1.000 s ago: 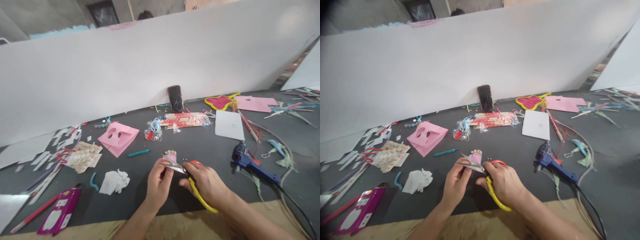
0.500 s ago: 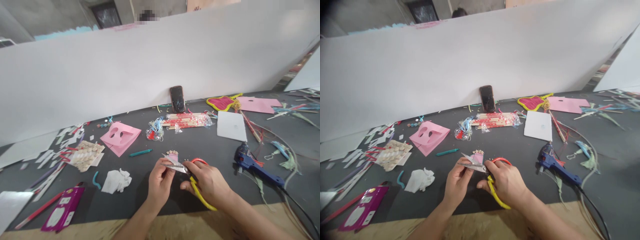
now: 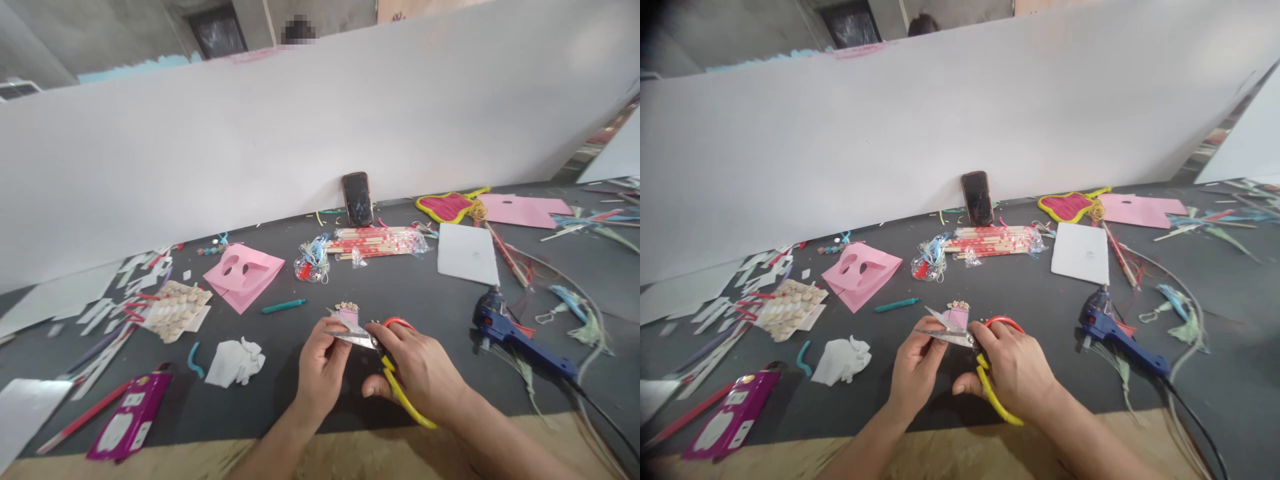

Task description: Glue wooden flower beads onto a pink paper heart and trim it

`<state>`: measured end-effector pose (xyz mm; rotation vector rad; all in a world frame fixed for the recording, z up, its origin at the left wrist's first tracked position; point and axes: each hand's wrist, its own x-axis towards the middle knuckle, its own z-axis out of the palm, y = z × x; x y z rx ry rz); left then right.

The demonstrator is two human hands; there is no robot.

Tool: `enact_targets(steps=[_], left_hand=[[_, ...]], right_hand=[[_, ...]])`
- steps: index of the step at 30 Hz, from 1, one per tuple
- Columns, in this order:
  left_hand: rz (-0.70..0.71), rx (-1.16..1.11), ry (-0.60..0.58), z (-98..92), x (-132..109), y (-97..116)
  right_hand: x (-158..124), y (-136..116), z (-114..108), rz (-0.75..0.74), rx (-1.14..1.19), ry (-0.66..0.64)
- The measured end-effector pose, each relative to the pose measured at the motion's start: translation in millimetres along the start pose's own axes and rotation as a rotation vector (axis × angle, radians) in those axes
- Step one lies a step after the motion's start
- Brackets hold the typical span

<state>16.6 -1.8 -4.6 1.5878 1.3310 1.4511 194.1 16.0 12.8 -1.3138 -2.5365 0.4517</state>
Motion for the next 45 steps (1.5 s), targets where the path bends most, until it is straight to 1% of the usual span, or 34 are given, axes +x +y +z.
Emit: enact_targets(steps=[8,17,21,25,29,39,45], left_hand=[[-0.028,0.023,-0.022,0.7,-1.5,-0.2],[-0.039,0.029,-0.044,0.2,-5.0,0.9],[-0.049,0.023,-0.026,1.3,-4.0,-2.2],[-0.093,-0.004,-0.009,1.3,-3.1,-3.3],[-0.058,-0.028,0.008,-0.1,-3.3,-2.9],[-0.008,-0.008,-0.009,-1.5,-4.5,-2.7],[-0.016,-0.022,-0.018,-1.3,-2.6,-3.2]], right_hand=[[-3.5,3.0,6.0,-0.035,0.008,0.056],[-6.2,-1.0,3.0,-0.013,-0.080,0.037],[-3.5,0.8,1.8,-0.008,-0.105,0.052],[-1.1,1.5,-1.0,-0.028,-0.116,0.071],[-1.3,0.7,-2.2,-0.024,-0.121,0.066],[0.8,-0.4,-1.1,-0.006,-0.111,0.068],[0.7,0.2,0.8,0.005,-0.058,0.020]])
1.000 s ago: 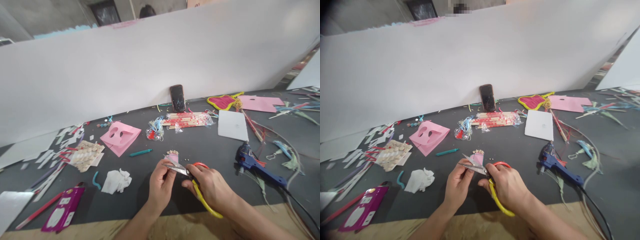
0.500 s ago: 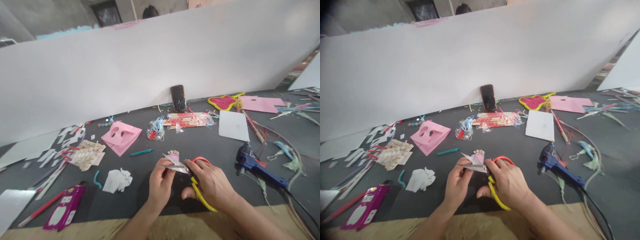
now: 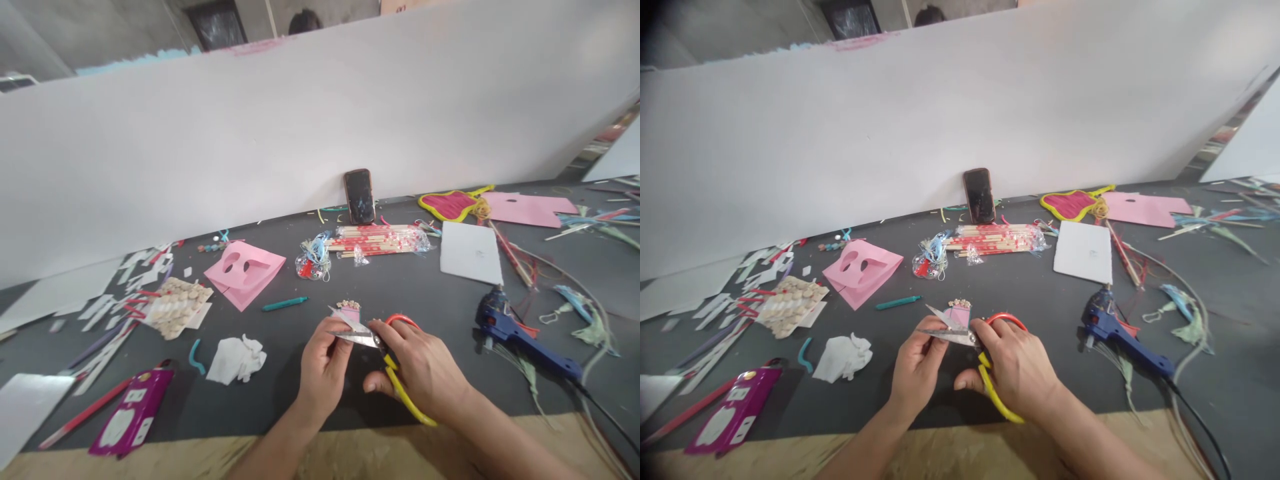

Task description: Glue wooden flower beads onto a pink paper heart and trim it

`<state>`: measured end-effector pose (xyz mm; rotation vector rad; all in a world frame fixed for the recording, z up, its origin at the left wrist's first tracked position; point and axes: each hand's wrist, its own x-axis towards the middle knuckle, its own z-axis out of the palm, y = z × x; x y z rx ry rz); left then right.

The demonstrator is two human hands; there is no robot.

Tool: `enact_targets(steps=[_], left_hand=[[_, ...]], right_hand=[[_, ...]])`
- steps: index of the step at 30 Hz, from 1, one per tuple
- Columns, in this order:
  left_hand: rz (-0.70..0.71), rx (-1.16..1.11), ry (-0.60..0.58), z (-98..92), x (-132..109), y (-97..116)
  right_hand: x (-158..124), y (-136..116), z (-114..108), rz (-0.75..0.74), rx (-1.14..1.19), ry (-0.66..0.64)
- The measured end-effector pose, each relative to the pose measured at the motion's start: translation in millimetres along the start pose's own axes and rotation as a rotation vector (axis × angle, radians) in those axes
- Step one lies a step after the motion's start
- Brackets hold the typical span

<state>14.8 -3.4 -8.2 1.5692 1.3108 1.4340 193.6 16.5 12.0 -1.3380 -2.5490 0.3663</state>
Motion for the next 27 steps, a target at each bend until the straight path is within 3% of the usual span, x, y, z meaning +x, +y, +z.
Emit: enact_targets(steps=[5,18,27], left_hand=[[-0.012,0.006,-0.009,0.5,-0.8,-1.1],[-0.083,-0.004,-0.046,1.5,-1.1,3.3],[-0.003,-0.015,-0.019,0.0,-0.2,3.1]], right_hand=[[0.3,2.4,3.8,-0.009,0.074,-0.047],[-5.7,2.1,4.1,-0.010,0.006,-0.004],[-2.2,3.2,0.0,-0.043,-0.005,0.058]])
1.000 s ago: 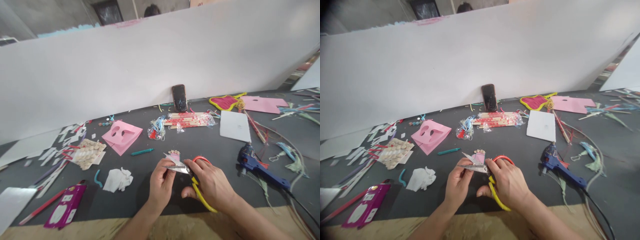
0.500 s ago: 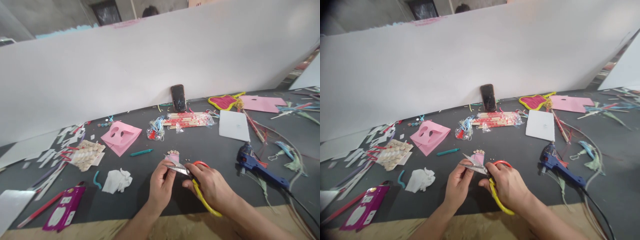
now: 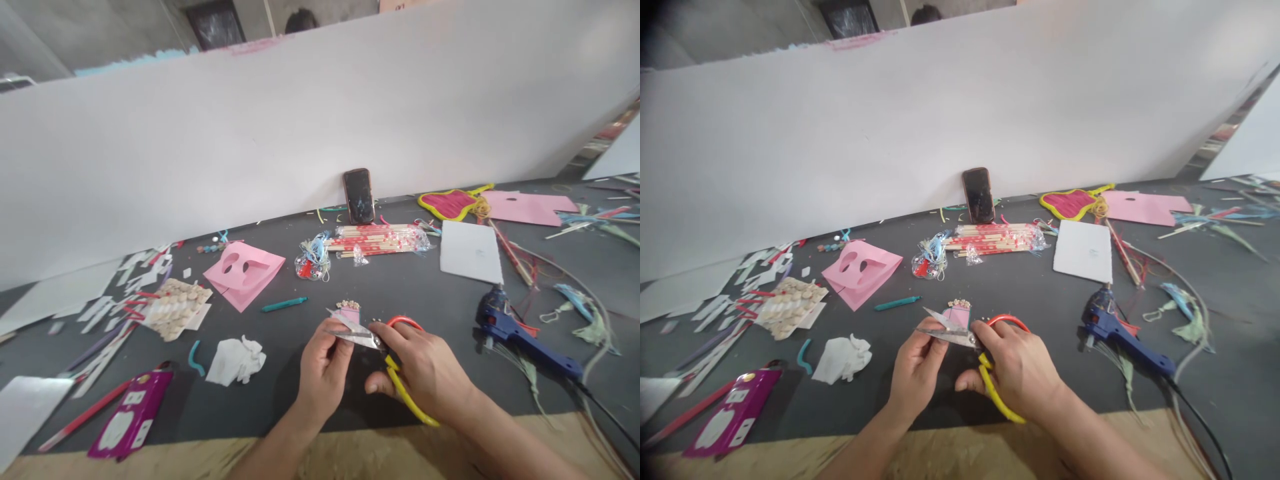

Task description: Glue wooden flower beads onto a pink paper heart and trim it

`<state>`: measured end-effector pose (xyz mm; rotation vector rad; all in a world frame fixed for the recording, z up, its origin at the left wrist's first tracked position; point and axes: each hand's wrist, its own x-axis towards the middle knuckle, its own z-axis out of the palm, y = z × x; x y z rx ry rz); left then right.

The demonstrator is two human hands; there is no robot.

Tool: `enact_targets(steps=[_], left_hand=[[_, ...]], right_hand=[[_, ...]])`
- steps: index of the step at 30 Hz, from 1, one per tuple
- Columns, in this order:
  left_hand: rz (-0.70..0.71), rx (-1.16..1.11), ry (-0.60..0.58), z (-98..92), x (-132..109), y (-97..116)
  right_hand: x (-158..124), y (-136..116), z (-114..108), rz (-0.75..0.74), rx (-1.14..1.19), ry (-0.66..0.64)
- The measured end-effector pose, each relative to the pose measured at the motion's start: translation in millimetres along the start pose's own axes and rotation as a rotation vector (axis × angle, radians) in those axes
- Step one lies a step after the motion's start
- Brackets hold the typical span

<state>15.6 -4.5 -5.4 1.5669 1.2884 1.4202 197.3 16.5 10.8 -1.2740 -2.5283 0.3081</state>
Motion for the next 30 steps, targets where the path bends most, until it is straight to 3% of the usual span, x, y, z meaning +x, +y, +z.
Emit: enact_targets(steps=[18,30], left_hand=[[-0.065,-0.033,-0.054,-0.3,-0.4,-1.7],[-0.073,0.046,-0.050,0.4,-2.5,1.2]], right_hand=[[0.6,-0.8,1.0,0.024,0.094,-0.086],[-4.6,-1.4,1.1,0.013,0.016,-0.050]])
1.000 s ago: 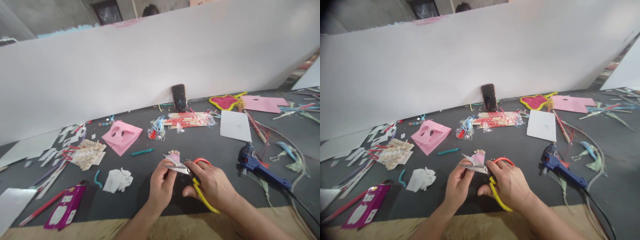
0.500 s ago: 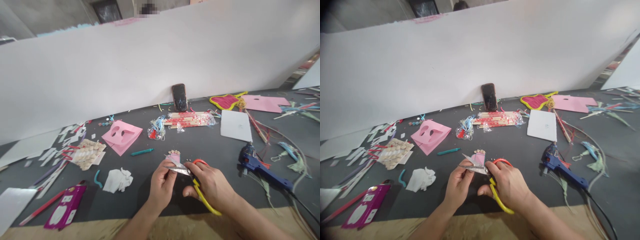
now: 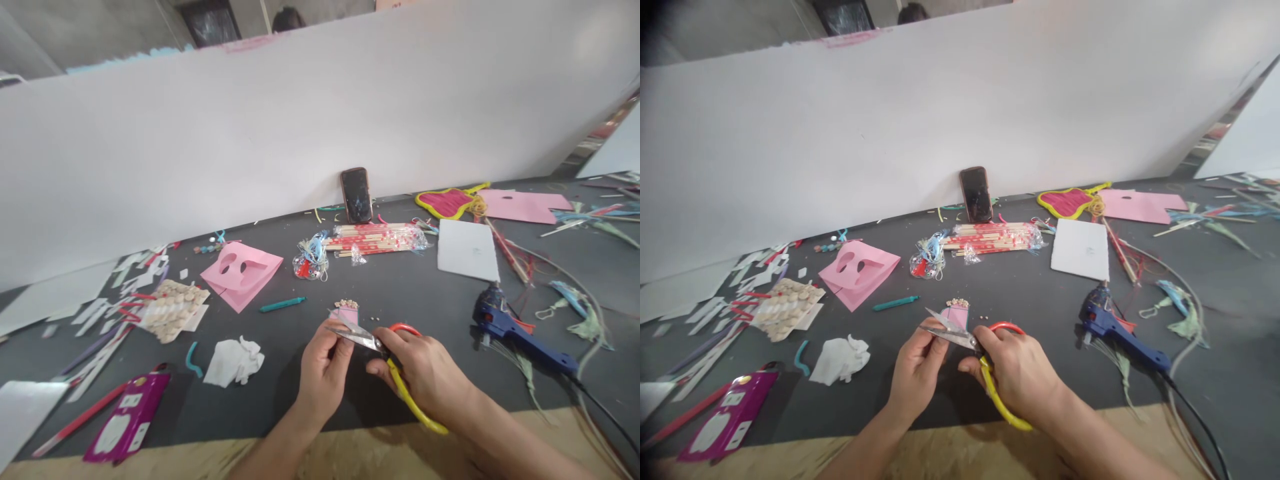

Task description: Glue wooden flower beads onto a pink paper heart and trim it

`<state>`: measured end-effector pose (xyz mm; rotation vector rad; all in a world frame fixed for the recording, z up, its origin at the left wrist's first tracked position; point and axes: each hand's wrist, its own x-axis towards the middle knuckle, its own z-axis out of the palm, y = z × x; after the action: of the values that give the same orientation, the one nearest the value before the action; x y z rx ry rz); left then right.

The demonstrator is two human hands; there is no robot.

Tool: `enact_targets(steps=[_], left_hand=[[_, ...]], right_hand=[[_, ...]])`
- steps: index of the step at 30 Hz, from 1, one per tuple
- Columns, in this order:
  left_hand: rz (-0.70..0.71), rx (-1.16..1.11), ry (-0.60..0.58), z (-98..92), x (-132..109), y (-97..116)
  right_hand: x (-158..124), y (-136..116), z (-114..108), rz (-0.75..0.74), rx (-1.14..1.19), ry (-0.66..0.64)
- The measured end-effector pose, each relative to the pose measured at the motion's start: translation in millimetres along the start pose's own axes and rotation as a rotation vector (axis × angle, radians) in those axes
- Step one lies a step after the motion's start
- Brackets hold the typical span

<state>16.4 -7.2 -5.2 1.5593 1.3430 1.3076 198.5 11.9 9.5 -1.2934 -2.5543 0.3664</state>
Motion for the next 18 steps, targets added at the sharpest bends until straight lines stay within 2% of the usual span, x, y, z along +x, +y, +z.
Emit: enact_targets(steps=[8,18], left_hand=[[0.074,0.001,0.029,-1.5,2.9,2.4],[0.040,0.010,-0.025,-3.6,1.3,3.6]], right_hand=[[4.9,0.9,-2.6,-0.034,-0.037,0.085],[7.3,1.1,-5.9,-0.045,0.039,0.022]])
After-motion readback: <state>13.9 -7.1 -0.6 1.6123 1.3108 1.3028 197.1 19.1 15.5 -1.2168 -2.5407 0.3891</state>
